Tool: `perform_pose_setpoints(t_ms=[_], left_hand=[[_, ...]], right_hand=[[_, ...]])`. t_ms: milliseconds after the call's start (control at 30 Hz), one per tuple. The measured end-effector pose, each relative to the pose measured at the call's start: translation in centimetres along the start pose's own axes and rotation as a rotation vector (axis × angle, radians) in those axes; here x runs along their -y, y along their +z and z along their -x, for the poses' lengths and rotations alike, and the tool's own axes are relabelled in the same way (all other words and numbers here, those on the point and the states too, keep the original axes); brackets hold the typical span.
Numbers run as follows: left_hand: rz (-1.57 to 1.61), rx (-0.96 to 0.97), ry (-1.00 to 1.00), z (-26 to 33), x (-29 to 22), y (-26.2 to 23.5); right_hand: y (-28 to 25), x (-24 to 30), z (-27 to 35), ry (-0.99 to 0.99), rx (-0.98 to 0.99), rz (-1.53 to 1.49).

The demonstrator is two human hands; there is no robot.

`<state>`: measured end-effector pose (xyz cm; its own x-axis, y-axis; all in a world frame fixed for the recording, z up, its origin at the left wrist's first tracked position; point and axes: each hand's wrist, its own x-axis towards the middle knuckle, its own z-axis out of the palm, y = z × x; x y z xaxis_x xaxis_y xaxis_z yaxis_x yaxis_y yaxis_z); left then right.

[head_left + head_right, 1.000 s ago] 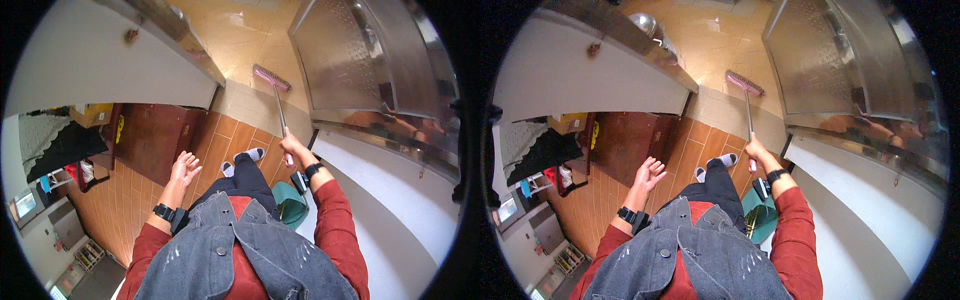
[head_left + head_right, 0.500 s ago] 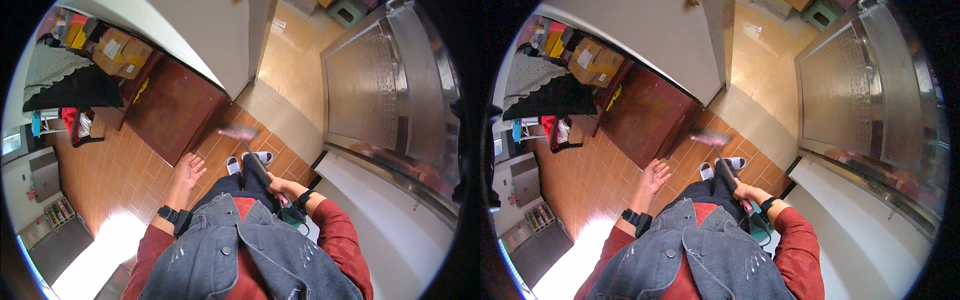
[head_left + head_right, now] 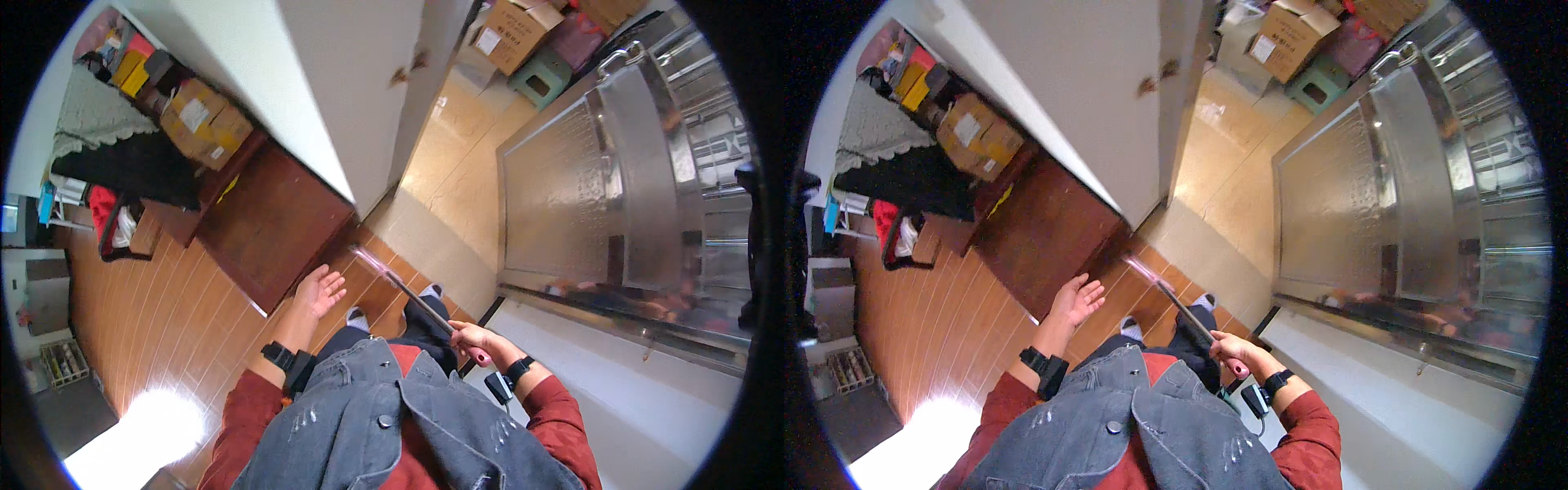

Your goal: The person sweeps a tiled floor with a broom, moving debris toward the doorway. They briefly pick up and place slippers, then continue sweeping across multiple rooms and an outdoor area before returning inside.

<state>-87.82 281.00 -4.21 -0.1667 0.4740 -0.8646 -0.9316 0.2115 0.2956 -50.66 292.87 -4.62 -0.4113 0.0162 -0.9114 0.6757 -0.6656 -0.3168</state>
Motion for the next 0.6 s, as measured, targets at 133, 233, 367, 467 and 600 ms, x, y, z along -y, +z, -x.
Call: perform_pose_setpoints(t_ms=[133,233,367,467,600], left_hand=[[0.052,0.059,-0.091,-2.0,1.0,4.9],[0.055,0.026,-0.088,-3.8,2.0,10.2],[0.038,-0.090,-0.103,-6.5,3.0,19.2],[-0.033,-0.076,-0.078,-7.8,3.6,26.2],[-0.116,0.009,-0.041,-8.8,3.5,33.6]], right_hand=[[-7.2,3.8,1.4,-0.071,-0.035,-0.173],[-13.6,7.2,0.1,-0.048,-0.123,-0.202],[-22.6,13.1,-1.9,-0.038,-0.047,-0.461],[-28.0,17.1,-0.4,-0.003,-0.025,-0.699],[-32.1,21.1,1.7,-0.044,-0.035,-0.532]])
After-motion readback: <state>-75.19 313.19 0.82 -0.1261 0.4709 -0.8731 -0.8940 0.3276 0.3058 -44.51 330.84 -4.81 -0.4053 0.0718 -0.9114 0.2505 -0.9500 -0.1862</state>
